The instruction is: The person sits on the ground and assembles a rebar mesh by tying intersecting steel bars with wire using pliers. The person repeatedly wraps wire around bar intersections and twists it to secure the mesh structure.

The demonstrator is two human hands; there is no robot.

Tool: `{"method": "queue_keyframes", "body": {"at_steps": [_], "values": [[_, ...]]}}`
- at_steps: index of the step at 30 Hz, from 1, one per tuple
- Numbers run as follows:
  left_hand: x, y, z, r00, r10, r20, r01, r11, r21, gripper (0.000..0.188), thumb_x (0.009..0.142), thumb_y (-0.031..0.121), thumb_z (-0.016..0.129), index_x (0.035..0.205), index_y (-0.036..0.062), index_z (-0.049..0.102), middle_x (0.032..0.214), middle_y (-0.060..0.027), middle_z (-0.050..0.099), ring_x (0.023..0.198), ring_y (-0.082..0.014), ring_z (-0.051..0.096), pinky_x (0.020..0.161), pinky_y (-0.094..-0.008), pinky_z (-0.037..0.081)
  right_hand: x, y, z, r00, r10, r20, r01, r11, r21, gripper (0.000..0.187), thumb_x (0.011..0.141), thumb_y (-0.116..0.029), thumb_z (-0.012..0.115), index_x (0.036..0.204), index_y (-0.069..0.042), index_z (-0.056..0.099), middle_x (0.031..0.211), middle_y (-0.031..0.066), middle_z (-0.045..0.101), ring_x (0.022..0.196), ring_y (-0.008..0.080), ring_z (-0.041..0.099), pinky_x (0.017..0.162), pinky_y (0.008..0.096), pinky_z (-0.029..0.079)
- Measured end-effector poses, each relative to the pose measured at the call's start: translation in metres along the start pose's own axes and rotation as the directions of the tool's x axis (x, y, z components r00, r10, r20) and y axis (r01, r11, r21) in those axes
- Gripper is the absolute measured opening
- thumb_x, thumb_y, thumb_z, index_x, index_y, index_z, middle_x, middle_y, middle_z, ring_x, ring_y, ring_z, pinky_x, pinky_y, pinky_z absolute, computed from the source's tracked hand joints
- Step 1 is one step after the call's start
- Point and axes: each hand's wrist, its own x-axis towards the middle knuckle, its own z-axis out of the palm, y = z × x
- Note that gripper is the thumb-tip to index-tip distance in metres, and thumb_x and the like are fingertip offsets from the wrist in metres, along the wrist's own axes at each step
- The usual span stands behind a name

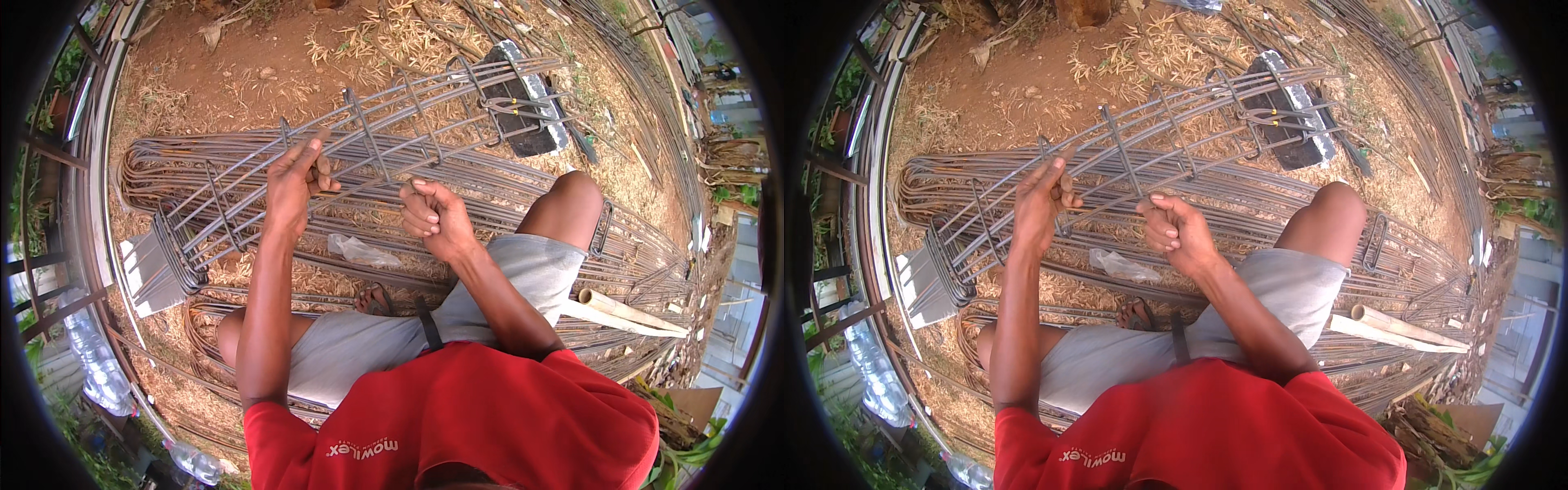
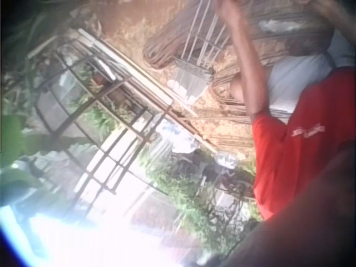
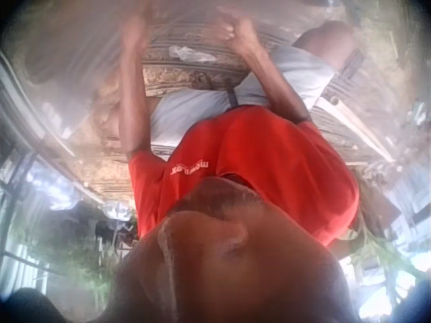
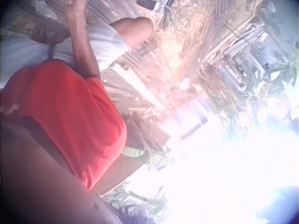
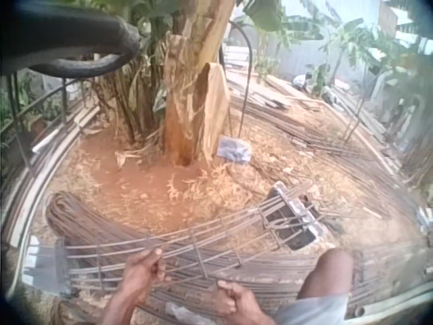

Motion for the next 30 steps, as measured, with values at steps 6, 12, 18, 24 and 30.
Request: {"method": "queue_keyframes", "body": {"at_steps": [6,12,18,24,30], "values": [[-0.005,0.006,0.005,0.996,0.049,0.07,-0.055,0.995,0.087,0.044,0.115,0.027,0.063,0.148,-0.0012,0.066,0.075,0.0024,0.058,0.06,-0.0067,0.055,0.057,-0.0277,0.056,0.002,0.053,0.013,0.974,0.14,0.18,0.123,0.341,-0.932,0.031,0.114,-0.026,0.056,0.117,0.002,0.071,0.063,-0.002,0.048,0.047,0.0072,0.031,0.05,0.0264,0.032],[-0.008,0.002,-0.003,0.997,0.034,-0.072,-0.024,0.992,0.126,0.041,0.116,0.021,0.057,0.151,-0.0004,0.064,0.075,0.0015,0.058,0.059,-0.0064,0.056,0.058,-0.0296,0.059,0.015,0.018,-0.011,0.99,0.09,-0.111,-0.107,0.981,-0.164,0.032,0.113,-0.024,0.058,0.118,0.006,0.069,0.065,-0.0048,0.047,0.047,0.0053,0.03,0.046,0.0256,0.024],[-0.001,0.013,-0.002,0.999,-0.009,0.034,0.01,0.999,-0.041,0.043,0.115,0.021,0.06,0.152,0.0008,0.063,0.071,0.0007,0.06,0.053,-0.0066,0.053,0.051,-0.0291,0.054,-0.012,0.046,0.017,0.824,0.481,0.299,-0.107,0.651,-0.752,0.033,0.114,-0.032,0.061,0.113,-0.003,0.076,0.069,-0.0071,0.043,0.062,0.0056,0.037,0.056,0.0268,0.028],[-0.013,0.0,0.007,0.999,0.024,0.034,-0.027,0.994,0.106,0.043,0.113,0.025,0.065,0.153,0.0089,0.064,0.081,-0.0039,0.074,0.066,-0.0137,0.073,0.061,-0.028,0.06,0.026,0.053,-0.021,0.964,-0.12,-0.238,-0.081,0.717,-0.693,0.03,0.114,-0.027,0.058,0.117,0.0,0.071,0.073,-0.0049,0.048,0.057,0.0059,0.035,0.052,0.0274,0.028],[0.012,-0.009,-0.005,0.97,0.153,-0.188,-0.134,0.985,0.112,0.039,0.113,0.02,0.065,0.148,0.0015,0.068,0.093,-0.0086,0.078,0.075,-0.016,0.076,0.068,-0.0312,0.063,-0.01,-0.005,0.009,0.969,0.12,0.215,-0.044,0.944,-0.328,0.033,0.116,-0.029,0.057,0.117,0.002,0.069,0.066,-0.0076,0.04,0.054,0.004,0.035,0.051,0.0257,0.026]]}}
